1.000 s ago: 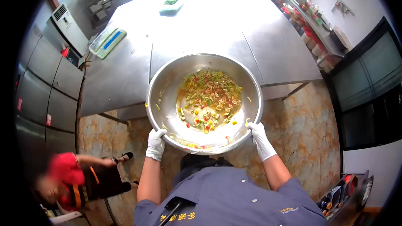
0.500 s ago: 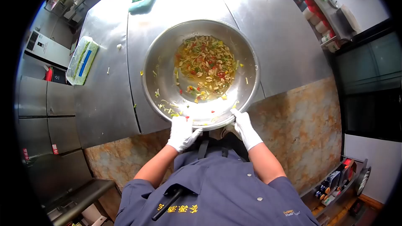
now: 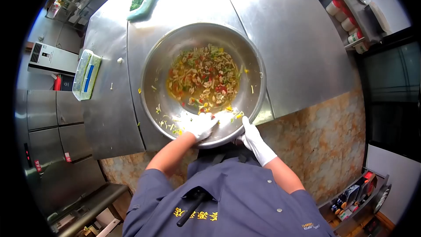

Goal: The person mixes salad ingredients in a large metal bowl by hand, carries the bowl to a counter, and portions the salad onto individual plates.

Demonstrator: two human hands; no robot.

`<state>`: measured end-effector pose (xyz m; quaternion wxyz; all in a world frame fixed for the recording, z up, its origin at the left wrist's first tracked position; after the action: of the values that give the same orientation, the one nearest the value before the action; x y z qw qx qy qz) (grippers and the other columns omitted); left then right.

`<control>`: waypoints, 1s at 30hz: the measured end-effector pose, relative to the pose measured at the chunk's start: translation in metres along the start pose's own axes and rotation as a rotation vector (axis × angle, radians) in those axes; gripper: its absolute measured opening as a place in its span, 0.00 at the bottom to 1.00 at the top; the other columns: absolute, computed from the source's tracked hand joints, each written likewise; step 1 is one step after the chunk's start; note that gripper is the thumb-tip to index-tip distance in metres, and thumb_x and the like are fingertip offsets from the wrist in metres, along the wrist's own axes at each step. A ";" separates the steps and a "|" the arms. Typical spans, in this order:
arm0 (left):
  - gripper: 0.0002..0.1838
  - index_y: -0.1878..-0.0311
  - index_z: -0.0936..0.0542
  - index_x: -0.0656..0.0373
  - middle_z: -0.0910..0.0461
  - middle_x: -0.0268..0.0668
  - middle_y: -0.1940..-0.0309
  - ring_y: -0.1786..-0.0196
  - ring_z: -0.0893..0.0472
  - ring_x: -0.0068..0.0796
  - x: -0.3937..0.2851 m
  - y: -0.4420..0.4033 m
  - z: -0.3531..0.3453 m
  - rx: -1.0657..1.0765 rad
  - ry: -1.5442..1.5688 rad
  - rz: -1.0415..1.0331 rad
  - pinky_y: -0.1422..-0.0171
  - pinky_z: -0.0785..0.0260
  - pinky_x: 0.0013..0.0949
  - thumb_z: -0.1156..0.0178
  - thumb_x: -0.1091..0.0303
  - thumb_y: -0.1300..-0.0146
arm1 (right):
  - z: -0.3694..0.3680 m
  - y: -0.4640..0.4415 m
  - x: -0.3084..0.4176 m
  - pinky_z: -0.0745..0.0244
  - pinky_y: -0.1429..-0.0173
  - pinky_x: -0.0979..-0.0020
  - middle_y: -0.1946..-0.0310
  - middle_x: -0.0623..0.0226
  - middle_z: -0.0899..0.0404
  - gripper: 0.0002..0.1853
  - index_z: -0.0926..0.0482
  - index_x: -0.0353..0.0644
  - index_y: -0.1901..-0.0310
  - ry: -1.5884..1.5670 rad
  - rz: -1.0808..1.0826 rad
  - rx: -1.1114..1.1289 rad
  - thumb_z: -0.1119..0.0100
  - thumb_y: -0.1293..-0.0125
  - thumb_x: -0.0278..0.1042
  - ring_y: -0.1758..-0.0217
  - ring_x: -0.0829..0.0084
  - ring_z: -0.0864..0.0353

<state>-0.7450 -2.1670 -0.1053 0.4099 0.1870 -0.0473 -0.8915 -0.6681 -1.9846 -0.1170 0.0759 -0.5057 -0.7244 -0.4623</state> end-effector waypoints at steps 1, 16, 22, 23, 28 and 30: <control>0.25 0.32 0.24 0.49 0.25 0.55 0.36 0.36 0.25 0.57 0.013 0.005 0.031 0.015 -0.058 0.055 0.29 0.31 0.54 0.42 0.56 0.31 | 0.010 -0.011 -0.004 0.11 0.47 0.46 0.40 0.47 0.19 0.34 0.31 0.28 0.33 0.051 0.008 0.024 0.47 0.19 0.57 0.44 0.52 0.14; 0.52 0.18 0.38 0.40 0.42 0.63 0.22 0.22 0.40 0.72 0.090 -0.205 0.158 -0.156 -0.048 0.282 0.24 0.41 0.74 0.35 0.29 0.42 | 0.066 0.039 0.011 0.11 0.50 0.58 0.39 0.51 0.20 0.31 0.35 0.38 0.26 0.167 0.062 -0.209 0.44 0.21 0.50 0.46 0.61 0.12; 0.29 0.34 0.22 0.48 0.29 0.57 0.38 0.36 0.28 0.62 0.038 -0.129 0.083 -0.092 -0.047 -0.017 0.35 0.26 0.54 0.32 0.70 0.42 | 0.170 0.106 -0.021 0.11 0.47 0.56 0.38 0.47 0.21 0.31 0.35 0.34 0.25 0.036 0.126 -0.382 0.42 0.22 0.41 0.44 0.54 0.13; 0.29 0.36 0.21 0.50 0.26 0.56 0.41 0.38 0.25 0.60 0.040 -0.116 0.082 -0.062 0.088 -0.001 0.35 0.26 0.50 0.33 0.73 0.43 | 0.186 0.118 -0.030 0.13 0.43 0.54 0.38 0.47 0.21 0.30 0.34 0.34 0.26 0.030 0.119 -0.402 0.42 0.22 0.40 0.43 0.53 0.13; 0.21 0.42 0.17 0.59 0.13 0.55 0.55 0.52 0.13 0.56 0.034 -0.058 0.126 -0.164 0.529 0.142 0.44 0.21 0.43 0.31 0.71 0.39 | 0.271 0.167 -0.076 0.15 0.40 0.51 0.37 0.44 0.23 0.30 0.35 0.32 0.26 -0.067 0.089 -0.525 0.43 0.22 0.39 0.41 0.50 0.15; 0.21 0.42 0.17 0.62 0.13 0.55 0.53 0.49 0.13 0.54 0.036 -0.049 0.138 -0.397 0.324 0.075 0.42 0.21 0.43 0.30 0.63 0.35 | 0.306 0.182 -0.094 0.15 0.39 0.51 0.36 0.43 0.23 0.30 0.36 0.32 0.25 -0.136 0.074 -0.588 0.43 0.22 0.39 0.40 0.50 0.15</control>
<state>-0.8522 -2.1708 -0.0001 0.4735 0.2414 0.1881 -0.8259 -0.3675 -1.8073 -0.2350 -0.1055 -0.5617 -0.5441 -0.6142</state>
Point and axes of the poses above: each hand's wrist, its own y-axis away from the middle knuckle, its own z-axis out of the back of the hand, x = y × z, the point moved 9 cm from there along -y, towards the middle knuckle
